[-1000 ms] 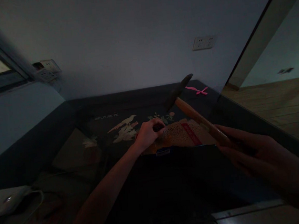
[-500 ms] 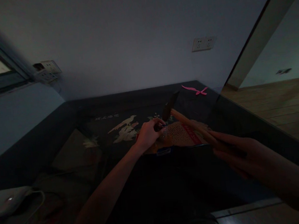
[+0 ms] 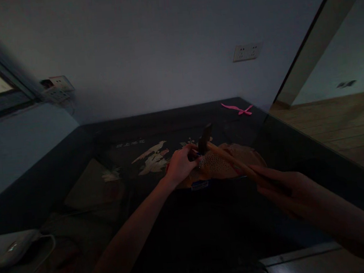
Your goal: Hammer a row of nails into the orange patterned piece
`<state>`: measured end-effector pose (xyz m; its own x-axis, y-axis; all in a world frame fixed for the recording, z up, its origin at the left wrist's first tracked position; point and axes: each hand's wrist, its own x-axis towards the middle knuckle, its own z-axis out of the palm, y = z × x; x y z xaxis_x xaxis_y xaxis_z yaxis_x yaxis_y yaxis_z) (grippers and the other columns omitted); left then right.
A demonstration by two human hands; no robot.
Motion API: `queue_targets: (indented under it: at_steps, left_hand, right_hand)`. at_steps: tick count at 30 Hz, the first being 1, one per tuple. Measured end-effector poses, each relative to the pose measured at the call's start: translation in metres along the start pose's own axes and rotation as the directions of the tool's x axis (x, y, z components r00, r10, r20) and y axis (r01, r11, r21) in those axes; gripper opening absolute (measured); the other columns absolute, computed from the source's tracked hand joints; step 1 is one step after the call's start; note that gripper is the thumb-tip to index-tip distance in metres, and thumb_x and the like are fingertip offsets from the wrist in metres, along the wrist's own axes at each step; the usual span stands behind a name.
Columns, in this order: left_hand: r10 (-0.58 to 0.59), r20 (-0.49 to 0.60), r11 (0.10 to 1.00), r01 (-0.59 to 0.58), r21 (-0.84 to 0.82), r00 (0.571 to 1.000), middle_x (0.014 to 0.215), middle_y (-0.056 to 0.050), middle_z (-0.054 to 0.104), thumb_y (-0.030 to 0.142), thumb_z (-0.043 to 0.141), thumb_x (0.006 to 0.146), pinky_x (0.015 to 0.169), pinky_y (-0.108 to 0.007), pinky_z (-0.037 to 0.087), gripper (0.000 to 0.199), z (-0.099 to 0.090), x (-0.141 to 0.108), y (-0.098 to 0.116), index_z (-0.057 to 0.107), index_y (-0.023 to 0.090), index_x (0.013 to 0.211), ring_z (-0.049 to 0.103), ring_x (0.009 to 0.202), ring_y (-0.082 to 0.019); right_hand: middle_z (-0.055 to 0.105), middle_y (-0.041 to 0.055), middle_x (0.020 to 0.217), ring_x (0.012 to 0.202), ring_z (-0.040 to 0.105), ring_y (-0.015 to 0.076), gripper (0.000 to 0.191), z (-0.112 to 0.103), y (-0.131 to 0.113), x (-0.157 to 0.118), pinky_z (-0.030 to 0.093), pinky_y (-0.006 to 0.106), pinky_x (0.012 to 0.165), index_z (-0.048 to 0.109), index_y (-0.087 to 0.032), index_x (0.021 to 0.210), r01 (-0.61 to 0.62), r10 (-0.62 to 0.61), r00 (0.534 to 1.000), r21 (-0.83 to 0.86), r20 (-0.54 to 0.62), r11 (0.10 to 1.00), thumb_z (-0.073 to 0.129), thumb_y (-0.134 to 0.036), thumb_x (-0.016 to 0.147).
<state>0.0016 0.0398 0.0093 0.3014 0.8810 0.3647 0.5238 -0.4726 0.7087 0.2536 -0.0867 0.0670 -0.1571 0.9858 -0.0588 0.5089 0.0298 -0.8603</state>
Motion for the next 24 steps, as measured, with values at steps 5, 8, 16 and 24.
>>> queue_targets:
  at_steps: [5,8,16,24]
  left_hand:
    - [0.028,-0.010,1.000,-0.028,-0.001,1.000,0.081,-0.001,0.069,0.016,0.068,0.075,0.073,-0.029,0.051,0.020,-0.001,0.000,0.001,0.061,0.019,0.093,0.066,0.077,-0.016]
    - [0.029,-0.019,0.999,-0.029,0.015,0.999,0.082,-0.001,0.069,0.016,0.069,0.075,0.073,-0.029,0.051,0.022,0.000,0.001,0.001,0.060,0.019,0.095,0.066,0.077,-0.016]
    - [0.034,-0.001,0.999,-0.034,-0.015,0.999,0.079,0.000,0.068,0.021,0.068,0.076,0.071,-0.028,0.050,0.025,0.000,0.001,-0.002,0.058,0.020,0.100,0.066,0.075,-0.016]
    - [0.016,0.018,1.000,-0.016,0.025,1.000,0.077,0.000,0.068,0.016,0.067,0.075,0.069,-0.028,0.049,0.027,0.000,0.001,0.001,0.058,0.019,0.100,0.065,0.073,-0.016]
  right_hand:
    - [0.047,-0.0045,0.046,0.034,0.038,0.0086,0.054,-0.004,-0.006,-0.006,0.028,0.017,0.027,0.060,-0.021,0.129,0.008,-0.010,0.998,-0.045,-0.063,0.999,0.062,-0.037,0.077]
    - [0.050,-0.0037,0.046,0.033,0.039,0.0088,0.052,-0.004,-0.005,-0.006,0.029,0.018,0.027,0.061,-0.021,0.128,0.086,-0.092,0.994,-0.106,-0.054,0.991,0.060,-0.035,0.078]
    - [0.054,-0.0028,0.049,0.033,0.038,0.0080,0.048,-0.003,0.004,0.003,0.031,0.018,0.029,0.064,-0.020,0.124,0.197,-0.210,0.977,-0.203,-0.041,0.959,0.058,-0.032,0.078]
    - [0.049,-0.0048,0.044,0.031,0.038,0.0081,0.048,-0.002,0.009,0.002,0.028,0.018,0.027,0.063,-0.019,0.126,0.176,-0.180,0.984,-0.186,-0.005,0.967,0.059,-0.030,0.079]
